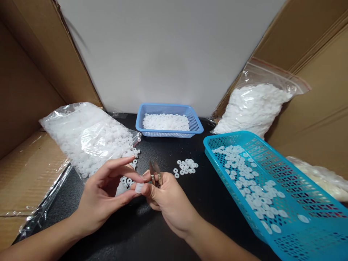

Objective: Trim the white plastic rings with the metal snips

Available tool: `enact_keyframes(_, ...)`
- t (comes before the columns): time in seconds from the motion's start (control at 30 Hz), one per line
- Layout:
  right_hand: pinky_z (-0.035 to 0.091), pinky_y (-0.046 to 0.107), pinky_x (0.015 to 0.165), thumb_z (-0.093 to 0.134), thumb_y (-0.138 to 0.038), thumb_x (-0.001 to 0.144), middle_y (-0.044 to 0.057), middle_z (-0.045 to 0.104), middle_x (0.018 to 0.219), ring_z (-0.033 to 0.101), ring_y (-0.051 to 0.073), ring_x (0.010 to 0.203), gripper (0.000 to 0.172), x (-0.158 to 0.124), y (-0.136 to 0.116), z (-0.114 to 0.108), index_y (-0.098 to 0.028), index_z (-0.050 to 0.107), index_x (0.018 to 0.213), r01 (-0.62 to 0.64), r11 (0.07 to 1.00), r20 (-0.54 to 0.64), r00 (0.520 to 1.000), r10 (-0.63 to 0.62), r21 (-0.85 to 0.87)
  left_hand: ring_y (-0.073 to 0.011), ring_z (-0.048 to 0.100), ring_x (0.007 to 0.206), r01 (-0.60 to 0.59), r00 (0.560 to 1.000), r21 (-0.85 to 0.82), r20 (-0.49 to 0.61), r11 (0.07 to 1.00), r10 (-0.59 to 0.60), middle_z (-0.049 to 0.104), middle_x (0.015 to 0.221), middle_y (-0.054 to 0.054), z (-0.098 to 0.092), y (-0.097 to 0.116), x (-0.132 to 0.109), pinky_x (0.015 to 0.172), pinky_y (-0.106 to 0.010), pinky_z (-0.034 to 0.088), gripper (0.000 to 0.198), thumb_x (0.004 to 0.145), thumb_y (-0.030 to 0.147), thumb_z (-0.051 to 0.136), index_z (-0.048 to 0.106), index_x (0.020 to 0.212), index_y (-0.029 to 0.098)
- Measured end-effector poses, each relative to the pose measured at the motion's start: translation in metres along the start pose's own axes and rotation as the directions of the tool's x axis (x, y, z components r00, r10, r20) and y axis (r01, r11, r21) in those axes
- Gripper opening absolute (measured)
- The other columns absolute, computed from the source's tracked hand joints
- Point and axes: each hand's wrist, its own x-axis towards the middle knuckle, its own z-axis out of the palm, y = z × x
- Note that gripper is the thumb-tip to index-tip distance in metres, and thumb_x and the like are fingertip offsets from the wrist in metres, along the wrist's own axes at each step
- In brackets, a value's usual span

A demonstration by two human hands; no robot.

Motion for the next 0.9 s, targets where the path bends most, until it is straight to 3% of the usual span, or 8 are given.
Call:
enact_keyframes(0.13,0.008,0.024,0.044,0.094,-0.053,0.065,-0.005,0.056,0.063,0.019,0.001,0.047,0.051,0.0015,0.0003,-0.0002,-0.013,0.064,0.077,-0.021,0.999,0.068,0.998,0.019,0.027,-0.0161,0.077,0.094,-0.009,1.000,0.017,-0.010,1.000,0.009,0.082,0.097,-0.002,0.0000,-0.0011,-0.0009,0.092,-0.025,0.056,0.059,0.080,0.006,0.083,0.066,0.132,0.028)
enact_keyframes(0.3,0.006,0.024,0.043,0.084,-0.058,0.078,-0.009,0.043,0.060,0.013,0.000,0.044,0.049,0.0009,0.0016,-0.0021,-0.014,0.064,0.081,-0.034,0.999,0.117,0.993,0.029,0.037,-0.0163,0.073,0.088,0.005,1.000,0.024,-0.027,1.000,-0.005,0.078,0.094,-0.003,0.0000,-0.0024,-0.0006,0.082,-0.025,0.058,0.059,0.082,0.009,0.081,0.064,0.135,0.027)
enact_keyframes(0.5,0.008,0.021,0.042,0.089,-0.056,0.072,-0.012,0.036,0.060,0.013,0.001,0.046,0.052,0.0005,0.0015,-0.0041,-0.016,0.058,0.084,-0.022,0.999,0.094,0.995,0.018,0.041,-0.0161,0.072,0.090,-0.022,1.000,0.086,-0.007,0.996,0.023,0.076,0.094,-0.001,-0.0010,-0.0035,-0.0014,0.091,-0.027,0.055,0.064,0.081,0.007,0.081,0.062,0.138,0.029)
enact_keyframes(0.9,0.008,0.022,0.044,0.086,-0.060,0.074,-0.010,0.040,0.060,0.015,0.001,0.046,0.053,0.0005,0.0006,-0.0022,-0.016,0.057,0.077,-0.026,1.000,0.080,0.996,0.026,0.005,-0.0163,0.072,0.089,-0.041,0.999,0.094,-0.007,0.995,0.042,0.077,0.099,-0.003,0.0003,-0.0043,-0.0038,0.085,-0.026,0.056,0.064,0.079,0.007,0.082,0.064,0.136,0.030)
